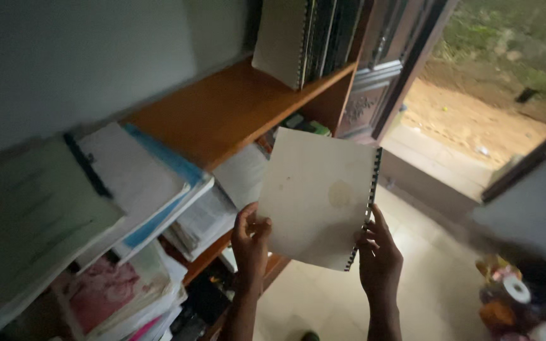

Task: The person picks up notebooks and folders one at a time from a cluttered surface, turns them over, and places them vertically into a bookshelf.

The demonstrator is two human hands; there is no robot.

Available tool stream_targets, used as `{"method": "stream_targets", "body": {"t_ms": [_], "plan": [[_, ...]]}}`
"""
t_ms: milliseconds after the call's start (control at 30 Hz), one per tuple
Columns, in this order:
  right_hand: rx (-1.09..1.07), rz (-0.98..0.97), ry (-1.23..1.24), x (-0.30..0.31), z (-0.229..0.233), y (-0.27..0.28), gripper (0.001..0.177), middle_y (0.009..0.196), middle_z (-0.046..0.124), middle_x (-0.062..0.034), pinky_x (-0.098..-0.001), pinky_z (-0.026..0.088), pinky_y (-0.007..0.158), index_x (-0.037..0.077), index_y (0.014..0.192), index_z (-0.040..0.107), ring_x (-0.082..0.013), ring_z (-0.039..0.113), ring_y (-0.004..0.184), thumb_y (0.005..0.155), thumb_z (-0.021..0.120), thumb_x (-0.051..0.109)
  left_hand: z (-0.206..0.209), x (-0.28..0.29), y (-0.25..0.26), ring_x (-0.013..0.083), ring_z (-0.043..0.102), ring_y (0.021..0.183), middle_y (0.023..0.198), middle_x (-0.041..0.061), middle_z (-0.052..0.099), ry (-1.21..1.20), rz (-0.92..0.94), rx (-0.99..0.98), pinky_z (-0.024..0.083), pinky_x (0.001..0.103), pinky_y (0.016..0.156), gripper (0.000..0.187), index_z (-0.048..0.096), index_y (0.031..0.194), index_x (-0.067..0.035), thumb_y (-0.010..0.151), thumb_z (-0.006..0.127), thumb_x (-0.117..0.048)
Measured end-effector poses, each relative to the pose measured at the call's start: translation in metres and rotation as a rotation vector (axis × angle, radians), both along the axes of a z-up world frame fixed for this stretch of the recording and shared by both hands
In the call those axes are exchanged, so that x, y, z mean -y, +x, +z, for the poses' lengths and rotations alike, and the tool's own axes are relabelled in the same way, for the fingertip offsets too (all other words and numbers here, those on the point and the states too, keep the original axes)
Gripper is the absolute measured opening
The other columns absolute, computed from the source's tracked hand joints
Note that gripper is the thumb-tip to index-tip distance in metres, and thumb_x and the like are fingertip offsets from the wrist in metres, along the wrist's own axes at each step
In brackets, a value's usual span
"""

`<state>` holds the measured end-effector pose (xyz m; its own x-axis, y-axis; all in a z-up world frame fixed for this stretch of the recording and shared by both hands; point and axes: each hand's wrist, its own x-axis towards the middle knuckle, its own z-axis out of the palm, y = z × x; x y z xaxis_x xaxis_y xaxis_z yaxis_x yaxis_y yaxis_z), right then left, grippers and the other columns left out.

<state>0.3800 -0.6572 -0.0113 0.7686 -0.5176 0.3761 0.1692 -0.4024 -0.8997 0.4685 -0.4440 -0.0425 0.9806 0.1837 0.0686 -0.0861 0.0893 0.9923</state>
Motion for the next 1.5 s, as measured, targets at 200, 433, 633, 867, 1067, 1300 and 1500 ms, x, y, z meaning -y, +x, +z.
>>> {"method": "stream_targets", "body": {"t_ms": [200, 433, 633, 867, 1067, 1300, 1500], "plan": [[0.059, 0.064, 0.014, 0.050, 0.013, 0.051, 0.062, 0.118, 0.072, -0.0092, -0.0312, 0.060, 0.076, 0.014, 0.151, 0.054, -0.0141, 0.069, 0.093, 0.094, 0.063, -0.006, 0.005, 0.050, 0.042, 0.0183, 0.067, 0.093, 0.102, 0.010, 0.072, -0.039, 0.048, 0.049, 0.057, 0.036, 0.085, 0.050, 0.064, 0.133, -0.010, 0.085, 0.075, -0.016], [0.044, 0.058, -0.076, 0.091, 0.022, 0.099, 0.061, 0.123, 0.072, -0.0078, -0.0323, 0.064, 0.086, 0.011, 0.149, 0.050, -0.0129, 0.072, 0.104, 0.092, 0.067, 0.001, 0.024, 0.082, 0.077, 0.0160, 0.068, 0.096, 0.107, 0.009, 0.070, 0.022, 0.121, 0.101, 0.058, 0.034, 0.086, 0.052, 0.060, 0.137, -0.007, 0.088, 0.075, -0.021], [0.249, 0.175, 0.036, 0.099, 0.039, 0.147, 0.060, 0.116, 0.070, -0.0103, -0.0339, 0.062, 0.092, 0.009, 0.152, 0.050, -0.0148, 0.069, 0.104, 0.097, 0.070, 0.002, 0.063, 0.086, 0.130, 0.0153, 0.065, 0.101, 0.117, 0.009, 0.064, 0.040, 0.181, 0.330, 0.061, 0.031, 0.082, 0.057, 0.058, 0.132, 0.000, 0.086, 0.081, -0.026], [0.364, 0.168, -0.175, 0.089, 0.074, 0.213, 0.060, 0.120, 0.068, -0.0105, -0.0314, 0.062, 0.090, 0.008, 0.151, 0.049, -0.0141, 0.070, 0.106, 0.097, 0.072, -0.001, 0.095, 0.074, 0.220, 0.0128, 0.061, 0.092, 0.109, 0.007, 0.067, -0.015, 0.134, 0.537, 0.054, 0.028, 0.080, 0.052, 0.058, 0.129, -0.002, 0.094, 0.079, -0.033], [0.511, 0.264, -0.299, 0.077, 0.091, 0.277, 0.063, 0.121, 0.070, -0.0111, -0.0315, 0.060, 0.093, 0.006, 0.156, 0.041, -0.0163, 0.070, 0.108, 0.100, 0.066, -0.008, 0.136, 0.060, 0.297, 0.0150, 0.064, 0.083, 0.101, 0.007, 0.068, -0.027, 0.200, 0.266, 0.056, 0.031, 0.072, 0.056, 0.059, 0.125, -0.005, 0.088, 0.078, -0.042], [0.617, 0.243, -0.492, 0.049, 0.113, 0.350, 0.055, 0.135, 0.065, -0.0233, -0.0364, 0.064, 0.094, 0.004, 0.154, 0.042, -0.0279, 0.070, 0.121, 0.104, 0.064, -0.002, 0.149, 0.039, 0.389, 0.0294, 0.042, 0.071, 0.089, 0.021, 0.037, -0.009, 0.204, 0.285, 0.040, 0.042, 0.063, 0.086, 0.039, 0.107, 0.024, 0.101, 0.083, -0.049], [0.579, 0.230, -0.492, 0.034, 0.122, 0.405, 0.055, 0.135, 0.068, -0.0232, -0.0416, 0.061, 0.100, 0.006, 0.156, 0.042, -0.0311, 0.071, 0.122, 0.105, 0.064, 0.003, 0.137, 0.030, 0.459, 0.0132, 0.038, 0.056, 0.070, 0.002, 0.038, -0.076, 0.078, 0.193, 0.034, 0.028, 0.051, 0.062, 0.061, 0.098, 0.002, 0.100, 0.074, -0.059]]}}
